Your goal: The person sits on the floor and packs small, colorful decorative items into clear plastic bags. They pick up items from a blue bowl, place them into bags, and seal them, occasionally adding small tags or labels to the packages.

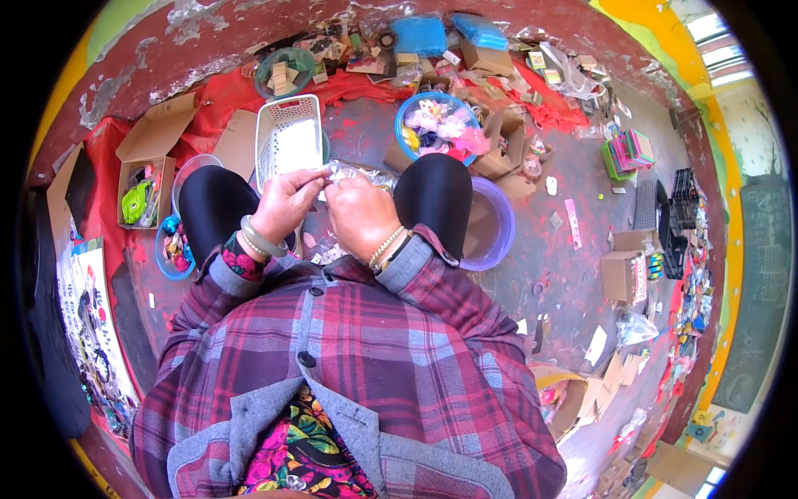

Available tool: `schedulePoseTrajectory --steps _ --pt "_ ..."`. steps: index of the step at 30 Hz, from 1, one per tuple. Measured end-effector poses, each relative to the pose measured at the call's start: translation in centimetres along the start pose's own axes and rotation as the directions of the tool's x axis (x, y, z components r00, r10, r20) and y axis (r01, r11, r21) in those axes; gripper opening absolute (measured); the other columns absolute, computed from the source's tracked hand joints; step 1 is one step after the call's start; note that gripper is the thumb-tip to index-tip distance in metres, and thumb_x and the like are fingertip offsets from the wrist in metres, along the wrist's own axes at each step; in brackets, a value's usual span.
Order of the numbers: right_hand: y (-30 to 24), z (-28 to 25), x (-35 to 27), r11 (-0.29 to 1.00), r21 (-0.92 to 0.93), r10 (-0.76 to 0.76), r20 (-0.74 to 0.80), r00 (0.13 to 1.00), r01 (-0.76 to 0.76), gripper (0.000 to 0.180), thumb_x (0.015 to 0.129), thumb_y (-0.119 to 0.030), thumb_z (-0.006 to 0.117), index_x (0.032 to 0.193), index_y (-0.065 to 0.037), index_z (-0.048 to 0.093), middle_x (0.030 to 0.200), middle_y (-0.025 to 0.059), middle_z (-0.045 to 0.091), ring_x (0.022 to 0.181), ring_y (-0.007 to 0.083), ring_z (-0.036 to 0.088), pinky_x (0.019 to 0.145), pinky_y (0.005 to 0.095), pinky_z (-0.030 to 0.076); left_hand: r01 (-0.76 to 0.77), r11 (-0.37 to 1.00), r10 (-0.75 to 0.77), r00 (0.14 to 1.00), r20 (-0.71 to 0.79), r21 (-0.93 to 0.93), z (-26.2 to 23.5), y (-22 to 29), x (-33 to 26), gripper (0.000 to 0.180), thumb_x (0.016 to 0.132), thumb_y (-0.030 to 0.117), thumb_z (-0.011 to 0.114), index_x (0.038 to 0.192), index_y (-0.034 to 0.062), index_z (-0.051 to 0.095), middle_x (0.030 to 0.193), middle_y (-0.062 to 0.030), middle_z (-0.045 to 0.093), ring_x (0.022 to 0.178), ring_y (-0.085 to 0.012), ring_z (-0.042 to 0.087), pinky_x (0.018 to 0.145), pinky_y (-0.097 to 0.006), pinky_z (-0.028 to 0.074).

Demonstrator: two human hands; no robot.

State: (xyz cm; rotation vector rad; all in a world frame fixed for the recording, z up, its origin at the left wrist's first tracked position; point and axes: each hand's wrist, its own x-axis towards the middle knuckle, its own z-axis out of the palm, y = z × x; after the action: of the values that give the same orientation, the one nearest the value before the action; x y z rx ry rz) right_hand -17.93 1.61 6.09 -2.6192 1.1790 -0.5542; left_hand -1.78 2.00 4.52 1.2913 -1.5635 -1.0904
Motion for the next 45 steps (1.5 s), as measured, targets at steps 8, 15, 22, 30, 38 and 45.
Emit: schedulePoseTrajectory --steps 8,15,22,30,38,45 --pt "1.4 1.0 -0.7 0.998 -0.011 0.063 0.211 0.975 -0.063 0.017 0.079 -0.02 0.052 0.078 -0.007 0.062 0.07 0.0151 0.061 0.068 0.0324 0.061 0.058 0.0426 0.049 -0.095 0.995 0.09 0.987 0.135 0.036 1.0 -0.6 -0.1 0.029 0.086 0.014 0.056 0.11 -0.0015 0.058 0.093 -0.0138 0.065 0.075 -0.0174 0.063 0.069 -0.028 0.05" --pt "2.2 -0.4 -0.4 0.992 0.087 0.07 0.192 0.979 -0.088 0.018 0.082 -0.018 0.045 0.086 -0.009 0.06 0.073 0.0161 0.061 0.068 0.0335 0.061 0.057 0.044 0.048 -0.255 0.967 0.254 0.946 0.202 -0.024 -0.5 -2.3 0.6 0.05 0.082 0.026 0.064 0.12 -0.0023 0.049 0.11 -0.0168 0.059 0.097 -0.0222 0.059 0.08 -0.029 0.047" --pt "1.7 0.2 0.9 0.993 -0.118 0.045 0.255 0.966 -0.015 0.018 0.081 -0.015 0.045 0.086 -0.011 0.062 0.078 0.01 0.064 0.074 0.0278 0.063 0.063 0.044 0.046 0.019 1.0 -0.019 1.0 0.009 -0.019 0.8 -1.9 1.1 0.042 0.081 0.02 0.062 0.116 -0.0022 0.051 0.101 -0.017 0.061 0.094 -0.0223 0.06 0.077 -0.029 0.048" --pt "2.5 1.3 3.1 0.913 -0.408 0.162 0.321 0.933 -0.018 0.027 0.078 -0.018 0.05 0.103 -0.011 0.059 0.076 0.0081 0.062 0.07 0.0238 0.061 0.071 0.0461 0.038 0.047 0.995 -0.034 0.989 -0.141 0.091 1.4 -1.4 3.8 0.046 0.08 0.017 0.06 0.121 -0.0001 0.047 0.098 -0.0146 0.061 0.091 -0.0203 0.059 0.077 -0.03 0.047" --pt "3.0 1.0 5.0 0.921 -0.378 0.187 0.225 0.956 -0.091 0.045 0.079 -0.013 0.048 0.123 -0.008 0.045 0.079 0.0093 0.06 0.067 0.0239 0.061 0.069 0.0387 0.038 -0.015 1.0 0.015 0.989 -0.149 0.0 1.7 -3.7 6.7 0.022 0.088 0.004 0.044 0.106 -0.0027 0.056 0.086 -0.0089 0.062 0.078 -0.0145 0.057 0.071 -0.026 0.047" --pt "5.4 -0.3 4.8 0.989 -0.02 -0.147 -0.041 0.988 0.146 0.03 0.079 -0.013 0.053 0.108 -0.009 0.056 0.093 0.0071 0.061 0.089 0.022 0.058 0.084 0.0399 0.038 0.018 0.994 -0.034 0.989 -0.144 -0.111 1.0 -6.4 8.2 0.022 0.089 0.008 0.047 0.103 -0.004 0.058 0.082 -0.008 0.062 0.078 -0.0121 0.057 0.072 -0.026 0.046"
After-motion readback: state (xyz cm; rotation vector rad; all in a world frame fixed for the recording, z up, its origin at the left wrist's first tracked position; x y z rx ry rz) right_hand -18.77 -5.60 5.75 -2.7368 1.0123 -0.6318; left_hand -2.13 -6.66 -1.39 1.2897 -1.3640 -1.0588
